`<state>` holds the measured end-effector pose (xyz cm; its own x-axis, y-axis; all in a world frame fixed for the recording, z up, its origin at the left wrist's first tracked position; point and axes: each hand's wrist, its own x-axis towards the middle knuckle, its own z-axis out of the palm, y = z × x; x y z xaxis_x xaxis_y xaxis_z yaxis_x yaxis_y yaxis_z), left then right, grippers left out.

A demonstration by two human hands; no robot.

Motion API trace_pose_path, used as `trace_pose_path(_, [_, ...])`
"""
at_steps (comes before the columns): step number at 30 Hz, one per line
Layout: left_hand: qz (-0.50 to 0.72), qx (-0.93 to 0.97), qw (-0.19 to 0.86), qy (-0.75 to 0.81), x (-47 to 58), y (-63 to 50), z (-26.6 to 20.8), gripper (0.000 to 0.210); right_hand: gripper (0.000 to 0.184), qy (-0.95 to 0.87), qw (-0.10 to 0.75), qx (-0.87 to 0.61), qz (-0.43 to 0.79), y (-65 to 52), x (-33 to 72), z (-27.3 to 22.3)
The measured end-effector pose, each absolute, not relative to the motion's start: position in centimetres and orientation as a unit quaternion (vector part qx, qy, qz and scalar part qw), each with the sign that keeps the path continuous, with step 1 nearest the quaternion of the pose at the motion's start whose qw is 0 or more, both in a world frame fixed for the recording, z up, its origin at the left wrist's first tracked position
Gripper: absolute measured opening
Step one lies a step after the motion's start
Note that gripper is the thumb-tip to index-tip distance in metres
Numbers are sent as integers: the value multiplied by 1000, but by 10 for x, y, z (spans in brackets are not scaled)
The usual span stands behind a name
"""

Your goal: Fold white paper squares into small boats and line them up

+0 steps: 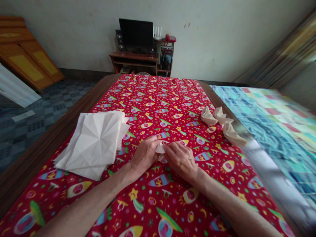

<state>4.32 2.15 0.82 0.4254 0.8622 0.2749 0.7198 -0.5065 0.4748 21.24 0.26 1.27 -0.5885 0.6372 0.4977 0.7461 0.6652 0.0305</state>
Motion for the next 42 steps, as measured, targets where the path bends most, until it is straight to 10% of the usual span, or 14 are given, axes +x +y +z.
trace_pose_path(7, [302, 823, 117, 468, 41, 16, 2, 58, 16, -880, 194, -415, -126, 0, 213, 9])
trace_pose_path(13, [246, 849, 99, 457, 26, 4, -2, 12, 17, -882, 160, -429, -115, -4, 215, 8])
trace_pose_path(42, [207, 907, 82, 359, 15, -6, 9, 20, 19, -914, 168, -362, -72, -9, 229, 13])
